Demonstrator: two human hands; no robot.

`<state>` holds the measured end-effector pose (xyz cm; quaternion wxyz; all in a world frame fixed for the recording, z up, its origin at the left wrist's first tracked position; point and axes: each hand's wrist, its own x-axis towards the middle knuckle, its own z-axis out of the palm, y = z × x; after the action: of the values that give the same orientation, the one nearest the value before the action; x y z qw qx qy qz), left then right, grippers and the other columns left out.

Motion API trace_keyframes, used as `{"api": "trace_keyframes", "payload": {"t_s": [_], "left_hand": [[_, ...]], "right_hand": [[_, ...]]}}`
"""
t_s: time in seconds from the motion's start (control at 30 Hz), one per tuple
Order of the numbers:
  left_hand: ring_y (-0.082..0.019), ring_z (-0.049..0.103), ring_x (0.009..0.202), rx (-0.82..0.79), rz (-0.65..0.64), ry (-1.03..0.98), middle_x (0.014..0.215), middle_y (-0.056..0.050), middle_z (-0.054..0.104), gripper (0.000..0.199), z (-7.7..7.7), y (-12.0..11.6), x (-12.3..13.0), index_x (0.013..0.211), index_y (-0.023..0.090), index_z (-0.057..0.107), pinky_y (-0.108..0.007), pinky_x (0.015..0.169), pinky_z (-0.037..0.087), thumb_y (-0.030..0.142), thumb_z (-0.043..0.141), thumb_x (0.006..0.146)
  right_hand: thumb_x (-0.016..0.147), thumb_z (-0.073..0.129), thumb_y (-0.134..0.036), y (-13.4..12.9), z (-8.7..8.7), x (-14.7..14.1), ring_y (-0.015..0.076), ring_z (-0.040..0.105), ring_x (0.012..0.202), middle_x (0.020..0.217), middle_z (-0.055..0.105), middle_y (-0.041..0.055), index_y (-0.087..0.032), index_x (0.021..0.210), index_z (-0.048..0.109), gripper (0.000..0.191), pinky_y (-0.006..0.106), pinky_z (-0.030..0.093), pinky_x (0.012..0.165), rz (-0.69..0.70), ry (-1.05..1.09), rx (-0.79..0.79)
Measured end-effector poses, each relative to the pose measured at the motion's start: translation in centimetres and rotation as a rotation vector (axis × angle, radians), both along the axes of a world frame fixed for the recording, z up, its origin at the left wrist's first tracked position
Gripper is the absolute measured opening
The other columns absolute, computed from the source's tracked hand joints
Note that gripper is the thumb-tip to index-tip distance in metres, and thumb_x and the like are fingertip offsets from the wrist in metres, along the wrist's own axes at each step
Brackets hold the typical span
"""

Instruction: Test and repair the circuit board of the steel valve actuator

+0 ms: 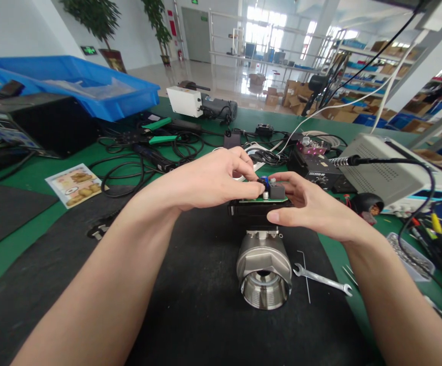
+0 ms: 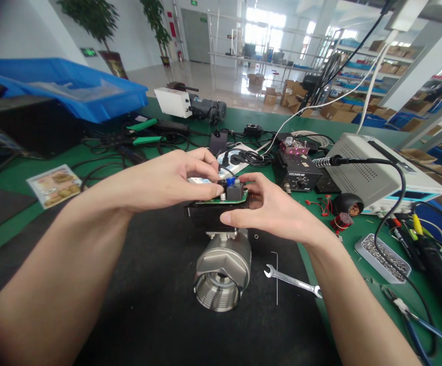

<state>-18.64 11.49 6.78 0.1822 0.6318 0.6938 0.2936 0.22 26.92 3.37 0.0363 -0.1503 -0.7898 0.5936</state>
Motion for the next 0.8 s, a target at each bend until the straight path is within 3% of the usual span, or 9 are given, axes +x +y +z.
{"api": "trace_keyframes", "payload": {"t_s": [0.3,0.53,0.63,0.8], "left_hand": [[-0.019,0.063,0.089,-0.031,0.047,-0.047,0.099,0.000,0.067,0.025,0.3,-0.2,0.5,0.084,0.025,0.077,-0.029,0.074,0.045,0.045,0.062,0.085],[-0.022,0.063,0.086,-0.026,0.027,-0.018,0.089,-0.002,0.069,0.029,0.8,-0.1,1.1,0.078,0.022,0.076,-0.032,0.071,0.044,0.046,0.061,0.085],[-0.022,0.063,0.082,-0.004,0.037,-0.009,0.088,-0.003,0.068,0.028,0.9,-0.3,1.7,0.076,0.021,0.076,-0.033,0.069,0.044,0.045,0.063,0.084],[-0.020,0.061,0.082,0.102,0.052,0.019,0.098,-0.004,0.066,0.023,1.3,-1.2,3.4,0.077,0.022,0.074,-0.033,0.070,0.046,0.041,0.064,0.083]], "right_hand": [[0.075,0.089,-0.045,0.2,0.3,0.1,0.0281,0.062,0.117,0.126,0.065,0.0079,-0.023,0.137,0.049,0.076,0.043,0.053,0.098,0.011,-0.030,0.034],[0.079,0.087,-0.041,0.6,0.9,0.6,0.0275,0.061,0.126,0.139,0.062,0.0061,-0.026,0.142,0.049,0.075,0.039,0.054,0.103,0.114,-0.030,0.014],[0.076,0.089,-0.038,1.3,1.0,1.2,0.0294,0.057,0.134,0.148,0.056,0.0053,-0.030,0.148,0.046,0.084,0.040,0.053,0.107,0.175,-0.034,0.020],[0.064,0.095,-0.040,2.4,1.9,3.1,0.0354,0.044,0.147,0.162,0.043,0.0061,-0.033,0.158,0.037,0.111,0.045,0.043,0.118,0.212,-0.084,0.277]]}}
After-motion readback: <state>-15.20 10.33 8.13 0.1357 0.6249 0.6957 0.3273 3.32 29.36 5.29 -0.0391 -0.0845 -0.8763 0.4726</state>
